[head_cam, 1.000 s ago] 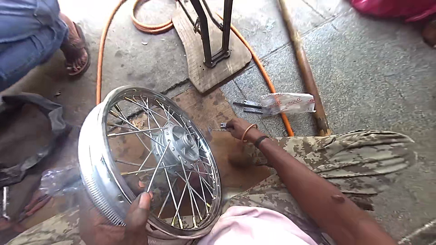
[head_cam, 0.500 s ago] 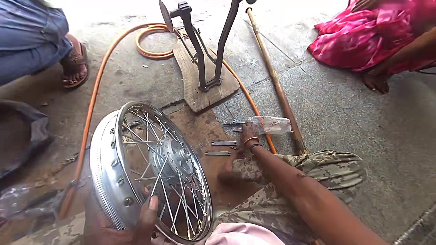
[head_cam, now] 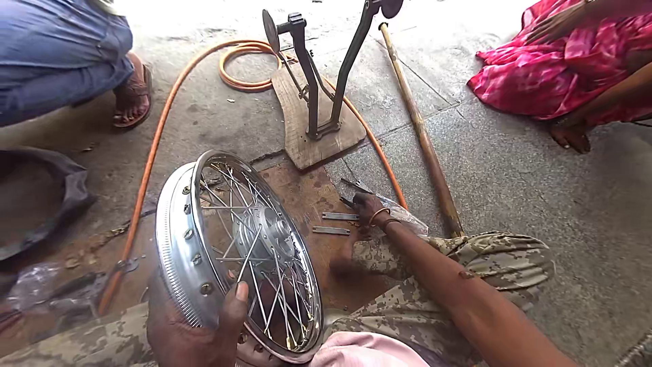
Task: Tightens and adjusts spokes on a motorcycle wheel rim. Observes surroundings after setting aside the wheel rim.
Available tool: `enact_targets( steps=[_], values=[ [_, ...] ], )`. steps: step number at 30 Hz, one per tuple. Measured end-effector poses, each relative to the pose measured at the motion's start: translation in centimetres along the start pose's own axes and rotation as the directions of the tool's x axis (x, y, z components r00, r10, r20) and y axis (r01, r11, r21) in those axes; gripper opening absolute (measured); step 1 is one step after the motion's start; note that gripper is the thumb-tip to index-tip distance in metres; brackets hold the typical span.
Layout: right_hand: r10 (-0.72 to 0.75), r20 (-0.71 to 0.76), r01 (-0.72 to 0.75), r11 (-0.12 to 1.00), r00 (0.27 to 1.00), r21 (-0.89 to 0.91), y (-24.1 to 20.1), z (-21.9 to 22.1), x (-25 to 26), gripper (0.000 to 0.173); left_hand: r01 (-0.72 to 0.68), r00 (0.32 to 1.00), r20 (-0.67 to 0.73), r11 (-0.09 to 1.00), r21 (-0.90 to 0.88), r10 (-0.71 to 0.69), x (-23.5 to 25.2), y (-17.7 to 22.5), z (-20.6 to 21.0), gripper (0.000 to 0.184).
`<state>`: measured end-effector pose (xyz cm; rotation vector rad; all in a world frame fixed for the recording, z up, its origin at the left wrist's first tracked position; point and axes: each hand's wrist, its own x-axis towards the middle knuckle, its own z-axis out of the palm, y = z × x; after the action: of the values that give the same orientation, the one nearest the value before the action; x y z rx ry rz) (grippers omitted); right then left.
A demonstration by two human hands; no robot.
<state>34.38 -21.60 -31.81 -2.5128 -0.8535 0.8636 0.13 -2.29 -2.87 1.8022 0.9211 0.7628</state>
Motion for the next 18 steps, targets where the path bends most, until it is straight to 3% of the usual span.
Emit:
enact_targets(
  steps=[3,7,10,12,15,17,18],
  values=[
    [0.002,-0.119,-0.009,0.998,0.993,-0.062,-1.6,0.4,-0.5,0.033,-0.008,1.0,-0.001,1.0,0.004,0.008,0.0,0.0,0.0,0.101],
    [-0.112,0.113,0.137,0.96,0.987,-0.245,-4.7,3.1,-1.5,0.032,-0.01,1.0,0.019,1.0,0.027,0.009,0.0,0.6,0.3,0.098],
    [-0.04,0.201,0.114,0.923,0.979,-0.367,-7.4,4.1,-2.2,0.051,-0.018,0.999,0.027,0.999,0.03,0.017,0.1,0.7,0.6,0.098],
    [-0.011,0.197,0.087,0.921,0.98,-0.38,-7.8,4.3,-2.4,0.054,-0.017,0.999,0.029,0.999,0.036,0.016,0.1,0.9,0.7,0.098],
    [0.019,0.113,0.004,0.981,0.993,-0.195,-7.9,3.5,-2.5,0.044,-0.025,0.999,0.028,0.999,0.041,0.024,0.3,1.1,1.0,0.098],
    [0.067,0.098,-0.081,0.986,0.993,0.145,-7.9,2.9,-2.1,0.032,-0.028,0.999,0.018,0.999,0.047,0.027,0.3,1.0,1.1,0.098],
    [0.066,0.124,-0.109,0.921,0.99,0.374,-7.9,2.7,-1.8,0.028,-0.024,1.0,0.01,0.998,0.053,0.023,0.3,1.0,1.2,0.098]
  ],
)
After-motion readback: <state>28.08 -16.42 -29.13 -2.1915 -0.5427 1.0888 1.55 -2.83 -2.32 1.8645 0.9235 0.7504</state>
